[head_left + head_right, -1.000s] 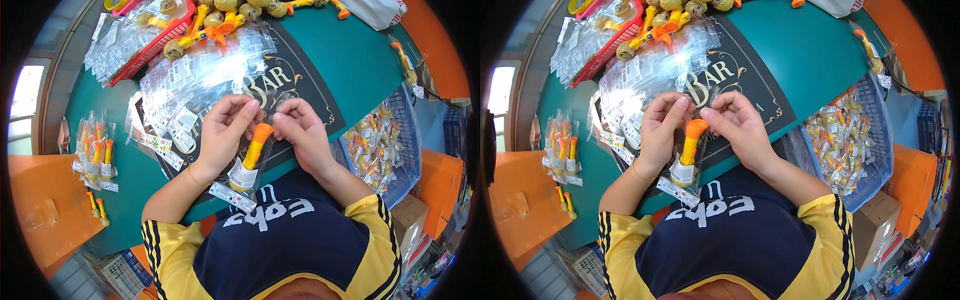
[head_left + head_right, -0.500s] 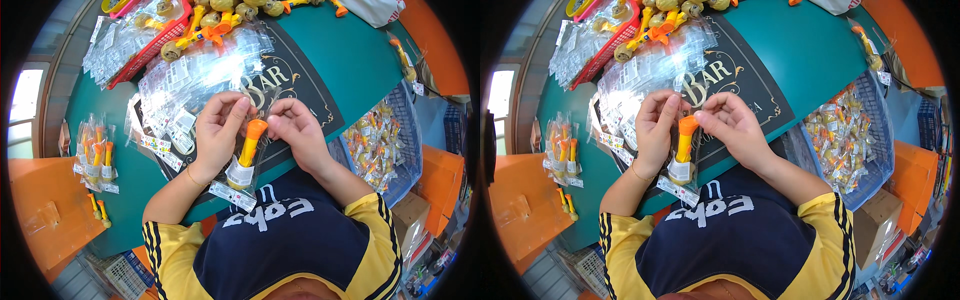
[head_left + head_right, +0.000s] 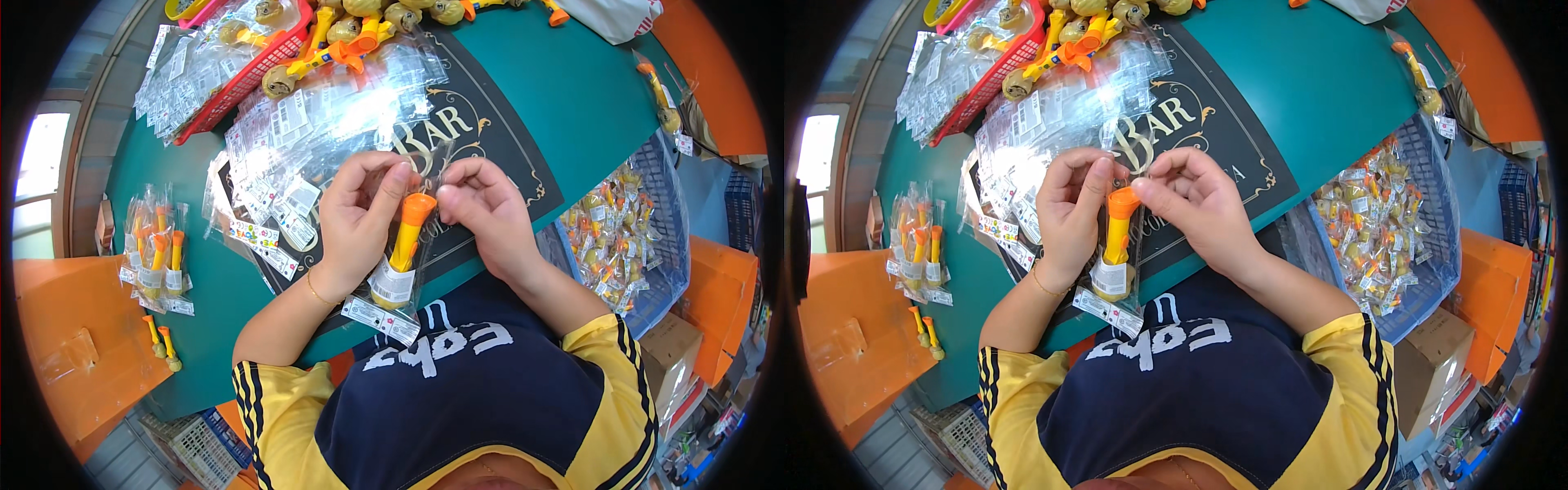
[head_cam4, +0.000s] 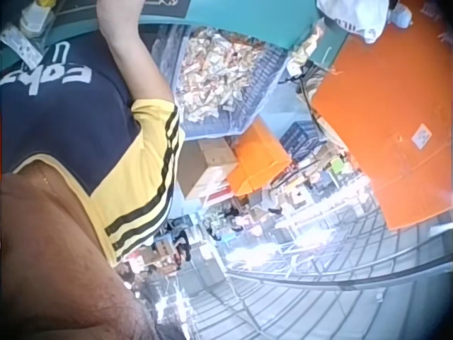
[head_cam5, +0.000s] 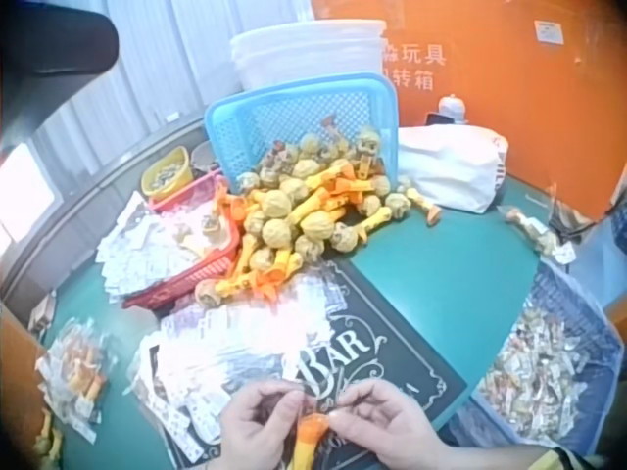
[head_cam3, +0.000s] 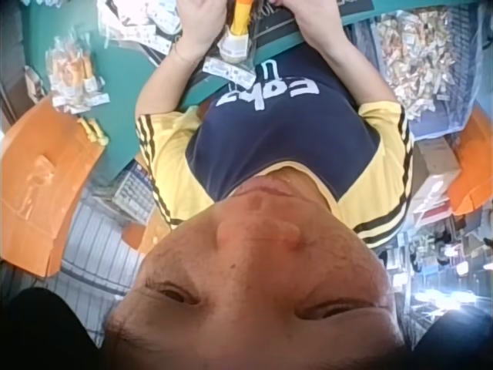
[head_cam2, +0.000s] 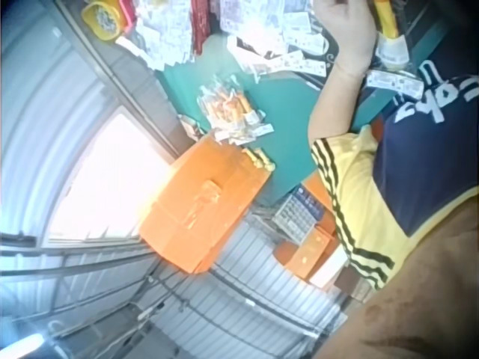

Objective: Packaging small items into plastic bags.

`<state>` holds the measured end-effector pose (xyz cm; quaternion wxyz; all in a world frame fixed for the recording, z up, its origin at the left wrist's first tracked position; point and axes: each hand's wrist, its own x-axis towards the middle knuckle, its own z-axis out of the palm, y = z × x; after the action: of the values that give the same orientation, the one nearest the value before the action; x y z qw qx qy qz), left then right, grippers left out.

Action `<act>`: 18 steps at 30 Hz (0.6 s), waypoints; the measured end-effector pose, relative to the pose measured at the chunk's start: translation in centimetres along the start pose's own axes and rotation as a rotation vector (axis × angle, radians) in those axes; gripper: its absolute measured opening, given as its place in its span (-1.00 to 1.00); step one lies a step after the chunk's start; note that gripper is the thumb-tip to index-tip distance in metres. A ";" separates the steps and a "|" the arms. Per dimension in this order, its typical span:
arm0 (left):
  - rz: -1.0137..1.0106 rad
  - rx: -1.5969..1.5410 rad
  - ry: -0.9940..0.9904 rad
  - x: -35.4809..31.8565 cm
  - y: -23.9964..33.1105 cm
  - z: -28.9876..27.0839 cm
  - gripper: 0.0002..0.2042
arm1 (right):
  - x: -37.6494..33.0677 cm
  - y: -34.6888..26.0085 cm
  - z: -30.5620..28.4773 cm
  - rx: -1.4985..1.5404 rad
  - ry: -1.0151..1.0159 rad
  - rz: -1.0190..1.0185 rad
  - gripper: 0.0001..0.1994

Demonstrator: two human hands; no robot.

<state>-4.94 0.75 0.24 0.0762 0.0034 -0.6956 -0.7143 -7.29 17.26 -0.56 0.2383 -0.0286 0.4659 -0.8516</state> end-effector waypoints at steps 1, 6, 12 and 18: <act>0.025 0.015 -0.005 0.0 -0.1 0.0 -0.86 | 0.0 0.1 0.2 -0.026 -0.010 -0.013 -0.93; 0.056 0.049 -0.019 -0.3 -0.1 -0.1 -0.87 | 0.1 0.2 -0.1 -0.066 -0.041 0.002 -0.90; -0.105 -0.093 0.057 0.4 0.0 -0.4 -0.86 | -0.1 0.9 -0.8 -0.022 -0.036 -0.063 -0.96; -0.091 -0.128 0.052 0.3 -0.1 -0.4 -0.86 | 0.1 0.8 -1.0 -0.018 -0.056 -0.077 -0.94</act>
<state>-5.23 0.33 0.21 0.0617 0.0484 -0.6453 -0.7599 -7.35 17.70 -1.76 0.2180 -0.0727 0.4655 -0.8547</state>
